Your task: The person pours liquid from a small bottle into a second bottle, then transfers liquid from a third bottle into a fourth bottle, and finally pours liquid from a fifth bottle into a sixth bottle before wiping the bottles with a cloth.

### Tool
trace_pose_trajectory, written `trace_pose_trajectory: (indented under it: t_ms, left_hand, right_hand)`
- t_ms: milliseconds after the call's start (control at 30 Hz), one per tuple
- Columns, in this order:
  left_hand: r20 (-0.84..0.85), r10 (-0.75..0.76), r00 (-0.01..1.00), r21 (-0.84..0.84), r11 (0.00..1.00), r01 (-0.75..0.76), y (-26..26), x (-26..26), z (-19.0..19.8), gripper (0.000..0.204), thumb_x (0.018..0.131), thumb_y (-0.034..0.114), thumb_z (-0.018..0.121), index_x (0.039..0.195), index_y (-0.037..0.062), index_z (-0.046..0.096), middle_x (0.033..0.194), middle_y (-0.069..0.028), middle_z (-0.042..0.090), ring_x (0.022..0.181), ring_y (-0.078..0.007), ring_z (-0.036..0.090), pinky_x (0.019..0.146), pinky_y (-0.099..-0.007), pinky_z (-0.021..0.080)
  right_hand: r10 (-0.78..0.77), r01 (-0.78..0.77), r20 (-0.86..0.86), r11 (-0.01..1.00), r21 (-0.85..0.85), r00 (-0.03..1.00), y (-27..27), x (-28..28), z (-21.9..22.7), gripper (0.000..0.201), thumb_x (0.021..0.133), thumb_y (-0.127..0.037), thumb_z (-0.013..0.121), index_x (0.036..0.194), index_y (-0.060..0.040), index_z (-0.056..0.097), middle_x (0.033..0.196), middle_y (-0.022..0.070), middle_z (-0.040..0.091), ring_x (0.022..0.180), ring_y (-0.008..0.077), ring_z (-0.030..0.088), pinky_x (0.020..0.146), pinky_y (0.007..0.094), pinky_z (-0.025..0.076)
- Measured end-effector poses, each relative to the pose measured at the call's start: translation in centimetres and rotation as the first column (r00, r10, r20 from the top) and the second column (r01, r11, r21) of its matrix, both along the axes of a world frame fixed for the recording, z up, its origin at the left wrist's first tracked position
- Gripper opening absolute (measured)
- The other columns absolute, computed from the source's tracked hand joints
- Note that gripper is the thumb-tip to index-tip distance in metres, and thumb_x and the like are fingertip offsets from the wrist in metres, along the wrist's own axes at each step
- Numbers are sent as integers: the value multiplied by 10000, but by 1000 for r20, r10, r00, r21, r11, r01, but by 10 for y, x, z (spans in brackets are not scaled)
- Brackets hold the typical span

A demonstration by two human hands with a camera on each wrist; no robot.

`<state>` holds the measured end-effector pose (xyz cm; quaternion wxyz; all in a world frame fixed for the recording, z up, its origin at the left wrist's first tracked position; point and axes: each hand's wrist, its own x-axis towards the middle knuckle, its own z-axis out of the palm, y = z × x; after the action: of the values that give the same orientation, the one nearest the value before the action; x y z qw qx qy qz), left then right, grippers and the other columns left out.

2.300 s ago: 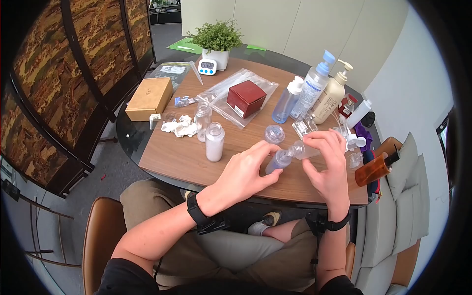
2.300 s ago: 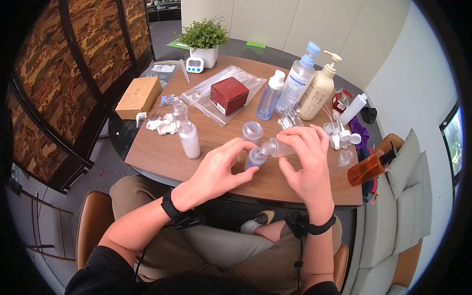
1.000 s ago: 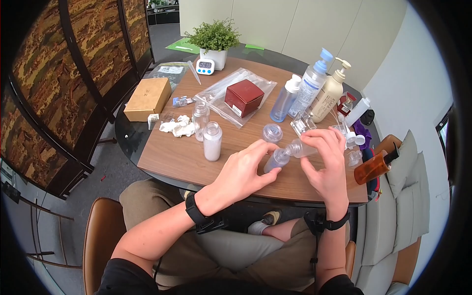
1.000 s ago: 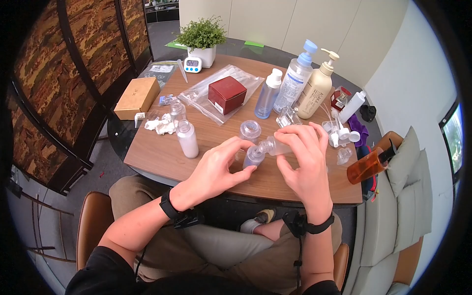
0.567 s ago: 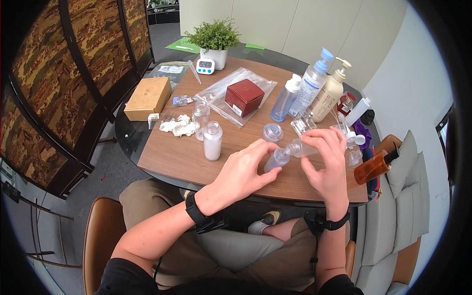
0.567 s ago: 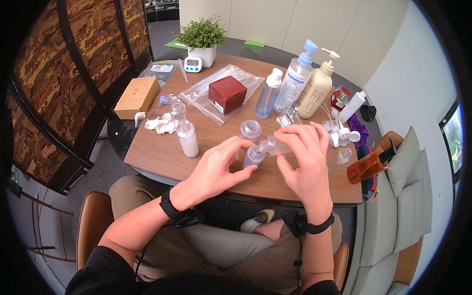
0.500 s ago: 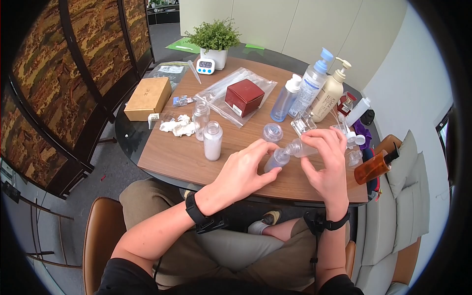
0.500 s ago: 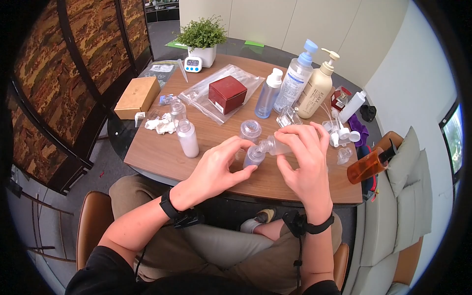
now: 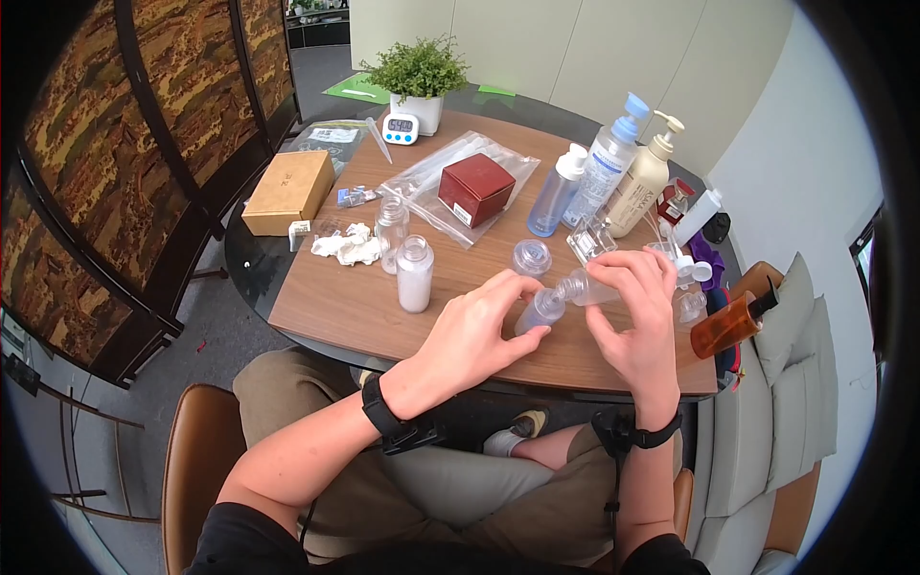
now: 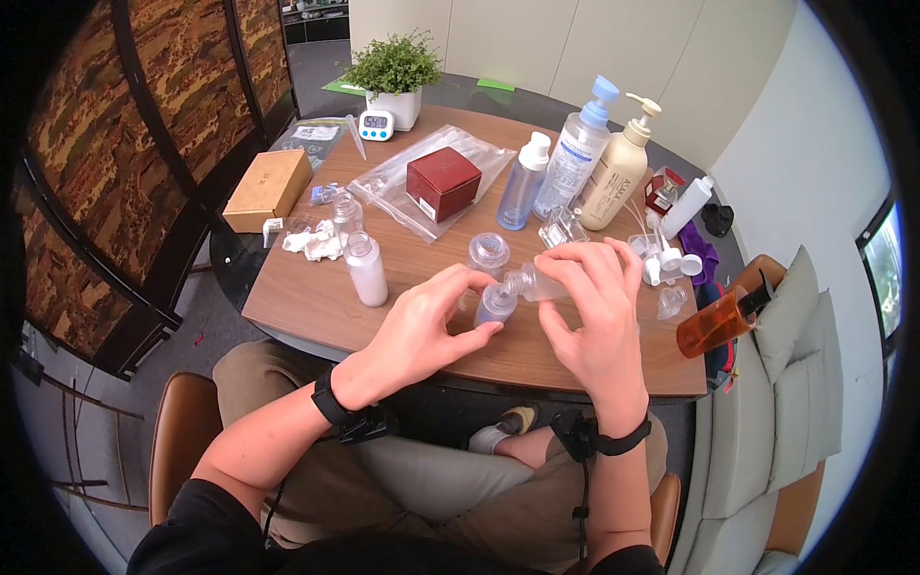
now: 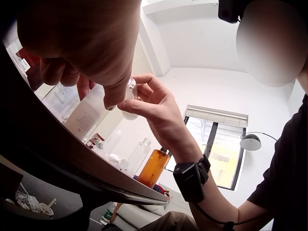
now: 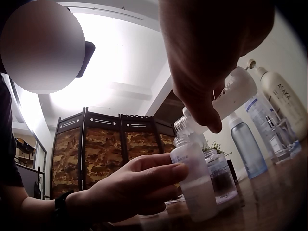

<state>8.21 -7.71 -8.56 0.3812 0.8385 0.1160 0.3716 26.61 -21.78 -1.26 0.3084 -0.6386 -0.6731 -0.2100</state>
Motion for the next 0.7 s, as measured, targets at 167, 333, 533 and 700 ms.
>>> trace_pose_trajectory:
  t_ms: [167, 333, 533, 700]
  left_hand:
    - [-1, 5, 1000, -1, 1000, -5, 0, 0, 0, 471, 912, 221, 913, 1289, 39, 698, 1102, -95, 710, 723, -244, 608, 680, -397, 538]
    - [3, 9, 1000, 3, 1000, -9, 0, 0, -1, 478, 912, 233, 919, 1288, 35, 700, 1111, -93, 715, 723, -241, 609, 680, -396, 537]
    - [0, 14, 1000, 0, 1000, -14, -1, 0, 0, 474, 912, 228, 918, 1285, 33, 701, 1112, -90, 720, 721, -240, 609, 677, -393, 535]
    - [1, 7, 1000, 1, 1000, -7, 0, 0, 1, 465, 911, 221, 917, 1277, 33, 700, 1110, -89, 720, 714, -238, 607, 673, -390, 533]
  right_hand:
    - [-3, 3, 5, 1000, 1, 1000, 0, 0, 0, 413, 787, 21, 811, 1181, -91, 753, 1216, 52, 735, 1192, 284, 672, 1224, 565, 385]
    - [10, -10, 6, 1000, -2, 1000, 1, -1, -1, 420, 782, 21, 812, 1184, -90, 756, 1213, 53, 733, 1189, 283, 672, 1223, 567, 382]
    - [1, -1, 9, 1000, -1, 1000, 0, -1, -1, 429, 782, 23, 811, 1192, -91, 757, 1219, 54, 733, 1193, 283, 672, 1222, 565, 381]
    - [1, -1, 6, 1000, -4, 1000, -1, -1, 0, 428, 784, 24, 810, 1193, -92, 757, 1228, 54, 734, 1196, 283, 672, 1227, 564, 374]
